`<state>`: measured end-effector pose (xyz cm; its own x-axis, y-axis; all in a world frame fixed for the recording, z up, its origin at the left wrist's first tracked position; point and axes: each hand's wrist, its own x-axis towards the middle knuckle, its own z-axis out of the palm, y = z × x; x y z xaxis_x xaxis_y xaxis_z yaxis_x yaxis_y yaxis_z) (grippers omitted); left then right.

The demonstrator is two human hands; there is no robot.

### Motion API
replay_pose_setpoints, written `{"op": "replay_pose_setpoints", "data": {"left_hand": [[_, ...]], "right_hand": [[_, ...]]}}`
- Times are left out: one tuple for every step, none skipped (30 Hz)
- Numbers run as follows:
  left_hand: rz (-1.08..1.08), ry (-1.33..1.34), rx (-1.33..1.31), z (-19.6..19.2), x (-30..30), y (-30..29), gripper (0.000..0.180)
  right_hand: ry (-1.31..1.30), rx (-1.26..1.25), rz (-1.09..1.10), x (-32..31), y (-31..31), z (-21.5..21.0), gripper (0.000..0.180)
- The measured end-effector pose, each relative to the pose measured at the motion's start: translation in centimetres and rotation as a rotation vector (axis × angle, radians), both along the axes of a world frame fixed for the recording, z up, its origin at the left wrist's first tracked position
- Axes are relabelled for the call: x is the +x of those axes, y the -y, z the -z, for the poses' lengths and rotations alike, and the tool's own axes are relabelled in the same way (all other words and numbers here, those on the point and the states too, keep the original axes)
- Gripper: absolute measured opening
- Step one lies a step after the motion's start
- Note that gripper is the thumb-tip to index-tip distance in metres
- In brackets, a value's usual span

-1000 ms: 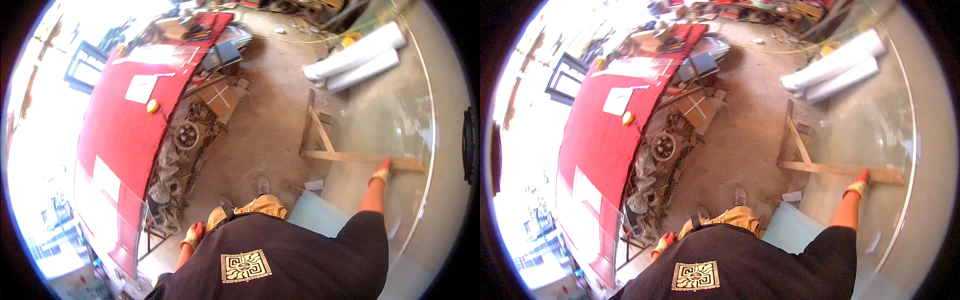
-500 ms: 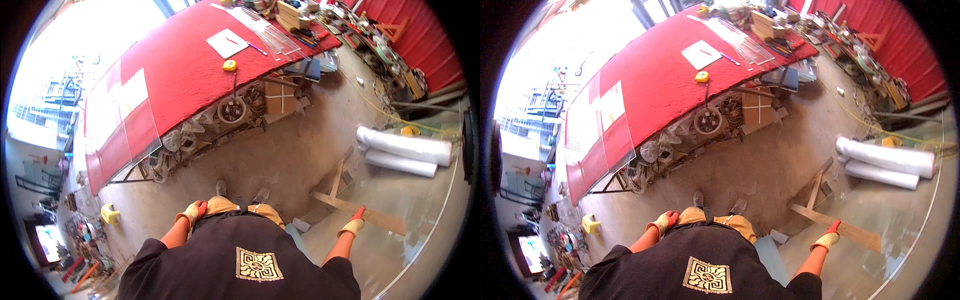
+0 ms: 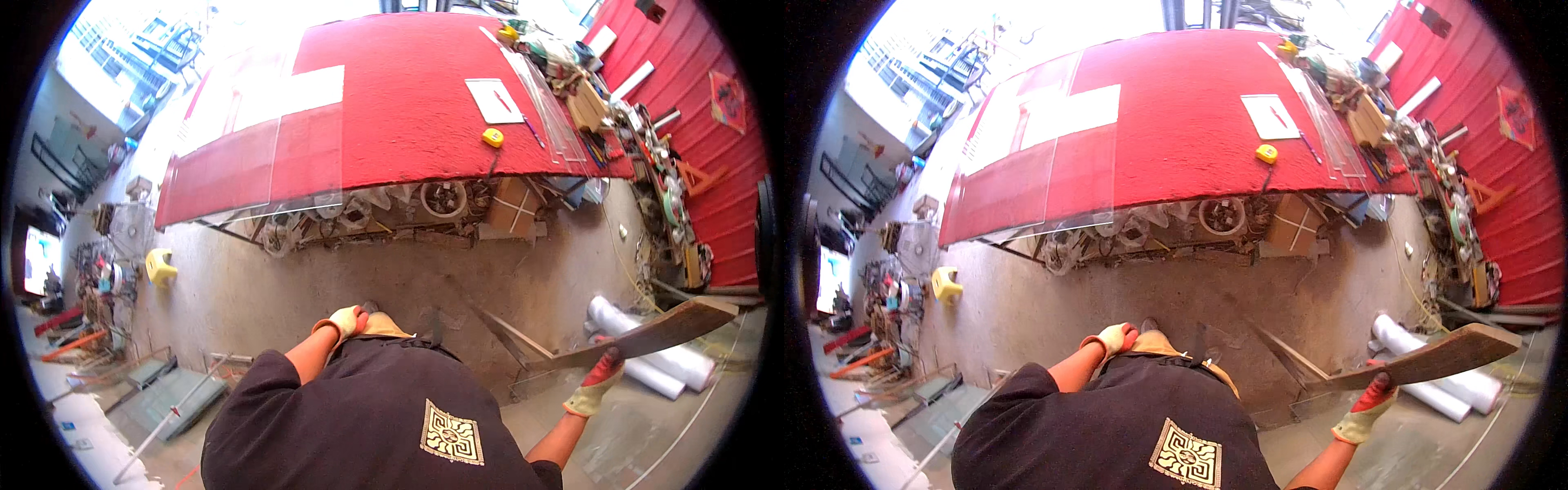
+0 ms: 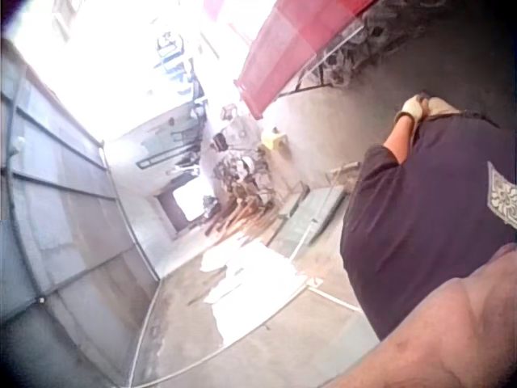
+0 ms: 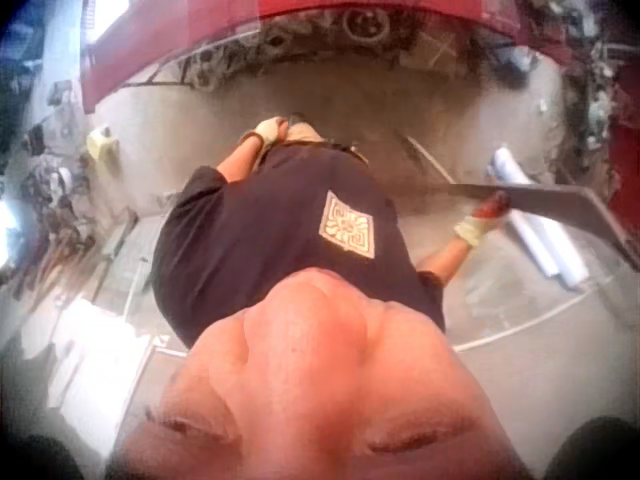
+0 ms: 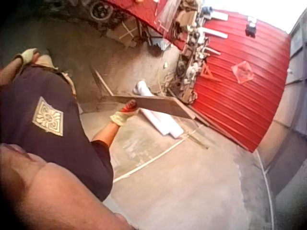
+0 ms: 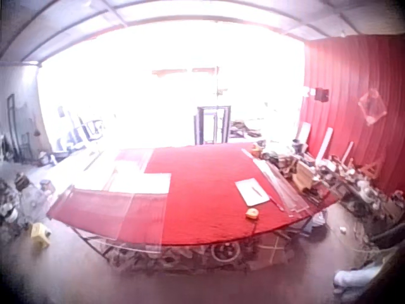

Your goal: The person picks up a pane of glass from the floor and places it on a table, then positions a wooden T-square over the glass and uses a measuring tape to check dimensions before marking it with a pen.

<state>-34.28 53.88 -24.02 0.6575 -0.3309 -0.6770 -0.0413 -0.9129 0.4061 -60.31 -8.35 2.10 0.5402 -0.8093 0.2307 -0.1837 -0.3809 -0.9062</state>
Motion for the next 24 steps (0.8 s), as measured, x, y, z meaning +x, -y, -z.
{"op": "replay_pose_setpoints", "data": {"left_hand": [[-0.043,0.046,-0.087,-0.4,0.4,0.1,0.046],[-0.082,0.077,-0.155,-1.0,0.8,0.1,0.046],[-0.094,0.096,-0.199,-1.7,1.5,0.3,0.045],[-0.107,0.107,-0.233,-2.4,2.1,0.2,0.045],[-0.099,0.134,-0.262,-3.3,2.7,0.1,0.046],[-0.106,0.157,-0.238,-4.1,3.0,-0.2,0.052],[-0.077,0.223,-0.259,-5.0,3.4,-0.8,0.056],[-0.039,0.309,-0.283,-5.8,3.6,-1.6,0.061],[-0.015,0.359,-0.314,-6.4,4.1,-2.5,0.065],[0.018,0.413,-0.331,-6.9,4.5,-3.6,0.068],[0.024,0.447,-0.313,-7.3,4.8,-4.7,0.073],[0.028,0.496,-0.214,-7.7,4.8,-5.6,0.078],[0.004,0.539,-0.199,-8.0,5.0,-6.9,0.080],[0.002,0.557,-0.143,-8.3,5.2,-8.4,0.082],[-0.009,0.566,-0.134,-8.6,5.5,-9.9,0.084],[-0.081,0.708,-0.144,-8.9,5.4,-11.3,0.079],[-0.129,0.696,-0.145,-9.0,5.9,-12.8,0.074],[-0.167,0.735,-0.157,-9.1,6.6,-14.1,0.070],[-0.212,0.920,-0.105,-9.3,6.9,-15.0,0.051],[-0.241,0.817,-0.158,-9.5,7.5,-16.1,0.038],[-0.245,0.865,-0.212,-9.8,7.7,-16.7,0.037],[-0.249,0.862,-0.225,-10.1,8.0,-17.1,0.037],[-0.262,0.911,-0.230,-10.6,8.4,-17.3,0.037],[-0.274,0.928,-0.216,-11.2,8.7,-17.4,0.036]], "right_hand": [[-0.011,-0.018,-0.099,2.4,-1.8,-1.3,0.085],[-0.031,-0.050,-0.188,5.0,-3.8,-2.4,0.085],[-0.032,-0.003,-0.190,7.9,-6.3,-3.3,0.093],[-0.031,0.045,-0.193,10.7,-8.9,-3.9,0.103],[-0.018,0.080,-0.233,13.2,-11.3,-4.9,0.103],[-0.019,0.113,-0.344,15.6,-13.2,-6.3,0.102],[0.119,0.167,-0.409,18.1,-15.5,-6.8,0.093],[0.256,0.234,-0.470,20.4,-17.6,-7.2,0.086],[0.275,0.242,-0.558,22.4,-19.2,-8.1,0.083],[0.296,0.253,-0.643,24.1,-20.5,-9.1,0.080],[0.320,0.265,-0.727,25.8,-21.5,-10.0,0.076],[0.361,0.339,-0.796,27.4,-22.2,-10.9,0.073],[0.401,0.416,-0.858,28.9,-22.8,-11.8,0.069],[0.439,0.497,-0.906,30.3,-23.4,-12.5,0.066],[0.484,0.542,-0.952,31.6,-23.6,-13.2,0.064],[0.535,0.583,-0.993,32.9,-23.8,-14.0,0.062],[0.528,0.676,-1.073,34.3,-23.5,-14.9,0.061],[0.542,0.709,-1.077,35.4,-23.4,-15.3,0.053],[0.536,0.708,-1.125,36.7,-23.3,-15.7,0.054],[0.559,0.773,-1.190,37.9,-23.1,-16.0,0.056],[0.528,0.822,-1.171,39.2,-22.8,-16.0,0.058],[0.522,0.909,-1.200,40.6,-22.4,-16.1,0.062],[0.529,0.988,-1.085,41.6,-22.0,-15.8,0.064],[0.490,0.896,-1.040,43.2,-21.6,-15.2,0.067]]}}
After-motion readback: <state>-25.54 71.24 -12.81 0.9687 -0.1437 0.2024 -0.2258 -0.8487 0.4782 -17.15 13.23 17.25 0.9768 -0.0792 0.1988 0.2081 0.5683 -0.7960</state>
